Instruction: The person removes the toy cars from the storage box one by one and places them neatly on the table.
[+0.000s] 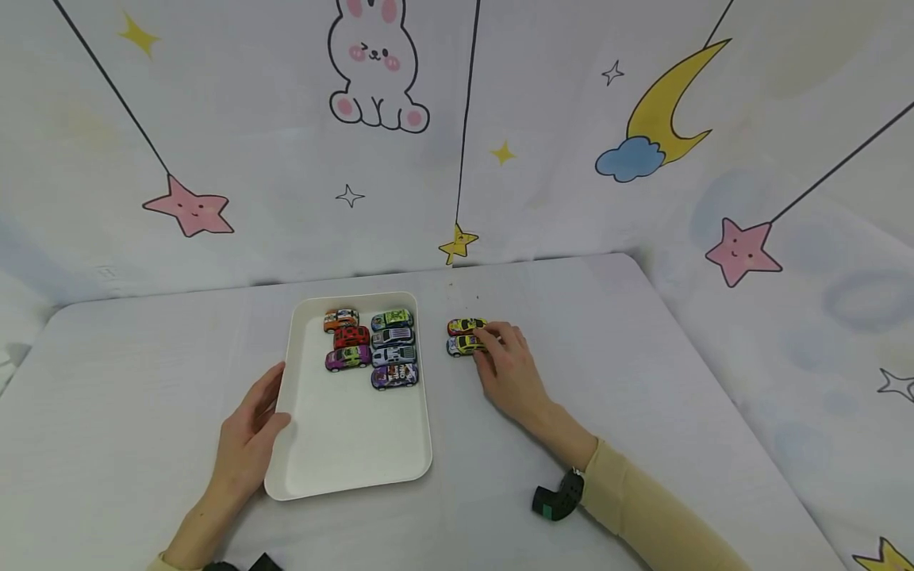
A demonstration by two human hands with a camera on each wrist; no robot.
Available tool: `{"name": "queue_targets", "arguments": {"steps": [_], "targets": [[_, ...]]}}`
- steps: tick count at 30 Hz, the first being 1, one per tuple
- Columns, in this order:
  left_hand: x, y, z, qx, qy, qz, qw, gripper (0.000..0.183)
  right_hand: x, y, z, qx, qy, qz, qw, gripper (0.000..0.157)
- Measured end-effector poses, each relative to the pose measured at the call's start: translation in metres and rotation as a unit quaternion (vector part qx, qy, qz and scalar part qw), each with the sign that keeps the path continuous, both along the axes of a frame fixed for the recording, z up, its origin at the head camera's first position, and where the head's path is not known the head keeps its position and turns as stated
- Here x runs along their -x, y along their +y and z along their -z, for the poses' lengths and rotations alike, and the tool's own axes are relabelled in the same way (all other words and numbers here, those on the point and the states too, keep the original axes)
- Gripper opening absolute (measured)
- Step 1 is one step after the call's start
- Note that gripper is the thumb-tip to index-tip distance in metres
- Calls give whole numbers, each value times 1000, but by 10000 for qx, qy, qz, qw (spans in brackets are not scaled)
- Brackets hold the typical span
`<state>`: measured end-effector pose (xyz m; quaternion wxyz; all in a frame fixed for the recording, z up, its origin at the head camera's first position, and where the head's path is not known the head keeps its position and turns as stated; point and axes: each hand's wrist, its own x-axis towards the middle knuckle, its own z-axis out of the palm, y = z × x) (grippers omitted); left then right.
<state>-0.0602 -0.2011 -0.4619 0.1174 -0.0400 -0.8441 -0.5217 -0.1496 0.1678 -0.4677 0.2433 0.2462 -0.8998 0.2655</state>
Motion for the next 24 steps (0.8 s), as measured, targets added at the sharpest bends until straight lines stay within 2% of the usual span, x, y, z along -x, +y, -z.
{"name": "queue_targets", "arguments": {"steps": [5,9,12,16,19,24], "targets": [[-1,0,-1,7,13,-22,10000,64,-1,-3,-1,-298,544,-87,9980,30],[-1,-1,-2,30,39,-17,10000,64,-3,-6,-3,-255,773,-297,9962,30],[0,-1,-2,9,69,12,10000,64,-6,-8,-8,-188,698,-611,9955,32],[0,-1,-1,-30,6,23,10000,64,-10,-16,-15,-160,340,-1171,9924,34],[-1,0,0,-59,-52,14,10000,64,-14,-27,-23,-206,105,-1521,9881,36],[1,0,-1,-88,-28,23,10000,63,-16,-47,-33,-390,24,-2037,9782,37]]}}
